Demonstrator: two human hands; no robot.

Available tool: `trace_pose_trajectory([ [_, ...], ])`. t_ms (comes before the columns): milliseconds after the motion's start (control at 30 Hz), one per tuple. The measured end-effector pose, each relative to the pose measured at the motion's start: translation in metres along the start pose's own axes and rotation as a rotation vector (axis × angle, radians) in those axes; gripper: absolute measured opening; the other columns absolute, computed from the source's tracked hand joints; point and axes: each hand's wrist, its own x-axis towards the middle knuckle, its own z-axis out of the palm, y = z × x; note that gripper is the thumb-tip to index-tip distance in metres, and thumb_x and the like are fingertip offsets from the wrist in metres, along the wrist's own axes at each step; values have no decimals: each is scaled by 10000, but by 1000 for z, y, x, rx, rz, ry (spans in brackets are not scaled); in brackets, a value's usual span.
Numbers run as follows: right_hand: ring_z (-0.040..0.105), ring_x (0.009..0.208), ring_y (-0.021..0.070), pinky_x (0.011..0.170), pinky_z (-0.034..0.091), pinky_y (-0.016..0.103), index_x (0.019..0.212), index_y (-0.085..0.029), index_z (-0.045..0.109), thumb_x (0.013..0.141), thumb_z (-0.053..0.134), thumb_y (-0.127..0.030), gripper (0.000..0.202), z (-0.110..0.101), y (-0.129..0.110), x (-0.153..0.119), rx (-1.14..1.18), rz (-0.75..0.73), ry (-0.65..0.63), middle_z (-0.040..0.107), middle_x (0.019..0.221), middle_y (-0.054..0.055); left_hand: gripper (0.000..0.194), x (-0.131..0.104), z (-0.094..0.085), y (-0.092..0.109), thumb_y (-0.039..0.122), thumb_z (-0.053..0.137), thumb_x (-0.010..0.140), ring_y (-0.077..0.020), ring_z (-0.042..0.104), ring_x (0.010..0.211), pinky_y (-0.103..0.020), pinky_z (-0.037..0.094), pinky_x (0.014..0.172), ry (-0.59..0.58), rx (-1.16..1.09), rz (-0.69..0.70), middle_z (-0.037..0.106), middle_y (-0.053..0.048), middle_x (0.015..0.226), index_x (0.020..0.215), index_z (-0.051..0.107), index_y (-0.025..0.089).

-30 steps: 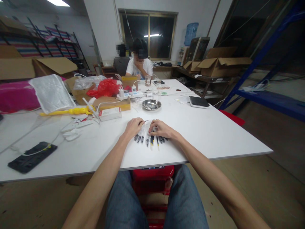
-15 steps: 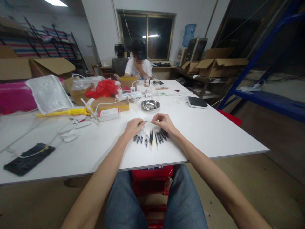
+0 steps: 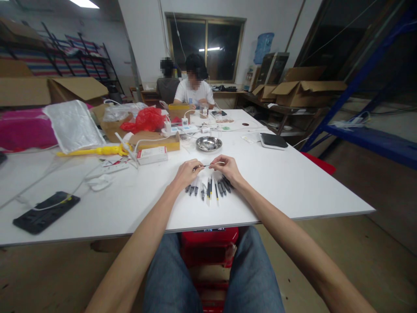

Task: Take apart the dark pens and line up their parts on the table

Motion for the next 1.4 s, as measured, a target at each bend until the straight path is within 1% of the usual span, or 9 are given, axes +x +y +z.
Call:
trace_pose_trajectory([
  [200, 619, 522, 153, 518, 459, 260, 758, -183, 609, 682, 784, -535, 400, 3, -2, -2, -47, -47, -24, 670, 630, 19, 243, 0, 0, 10, 391, 571, 922, -172, 652, 867, -267, 453, 761, -10, 2, -4, 736, -27, 1023, 1063, 696, 239],
  [400, 540, 498, 125, 509, 421, 250, 705, -167, 636, 681, 758, -597, 448, 4, -2, -2, -53, -30, -108, 651, 601, 16, 291, 0, 0, 16, 410, 484, 972, -180, 673, 899, -262, 451, 776, -13, 56, 61, 753, -21, 985, 996, 719, 239],
  [500, 503, 512, 119, 531, 399, 251, 655, -158, 658, 728, 716, -586, 438, -2, -2, 3, -142, -46, -85, 635, 578, 16, 332, 0, 1, 18, 402, 444, 988, -186, 680, 922, -266, 461, 791, -38, 45, 110, 758, -21, 990, 952, 731, 238],
  [600, 546, 591, 143, 615, 418, 270, 617, -157, 662, 812, 639, -534, 424, -19, -3, 3, -279, -90, 38, 658, 632, 39, 305, -1, 0, 15, 388, 464, 976, -196, 682, 975, -277, 473, 822, -21, 54, 77, 758, -16, 1051, 990, 734, 247],
  [667, 557, 627, 155, 641, 420, 278, 704, -156, 696, 824, 634, -483, 354, -33, -5, -8, -410, -93, 114, 673, 682, 45, 287, -2, -1, 11, 383, 485, 963, -204, 686, 975, -284, 479, 818, -18, 76, 25, 761, -16, 1048, 992, 738, 251],
  [833, 550, 654, 161, 636, 402, 277, 909, -178, 704, 865, 607, -419, 264, -58, -11, -57, -769, -67, 20, 662, 758, 39, 255, -4, -3, 2, 356, 513, 939, -202, 693, 904, -280, 480, 763, -27, 113, -55, 769, -18, 990, 973, 746, 257],
  [967, 560, 682, 164, 649, 402, 277, 873, -181, 682, 888, 566, -372, 224, -59, -11, -75, -926, -66, -6, 655, 797, 53, 253, -3, -2, 0, 348, 513, 938, -195, 690, 925, -272, 475, 769, -20, 89, -35, 767, -8, 1010, 961, 746, 255],
  [1233, 608, 621, 177, 582, 403, 278, 719, -158, 693, 807, 621, -328, 205, -55, -12, -61, -873, 90, 51, 704, 715, 76, 248, -4, -3, -3, 336, 519, 937, -202, 689, 940, -284, 482, 784, -27, 89, -35, 766, -10, 1023, 964, 754, 262],
  [1400, 684, 620, 219, 563, 476, 291, 781, -140, 702, 794, 671, -475, 337, -71, -21, -46, -550, 67, 109, 716, 713, 96, 250, -4, -2, -4, 337, 517, 940, -200, 684, 957, -285, 485, 796, -19, 100, -36, 764, -13, 1028, 966, 754, 263],
])
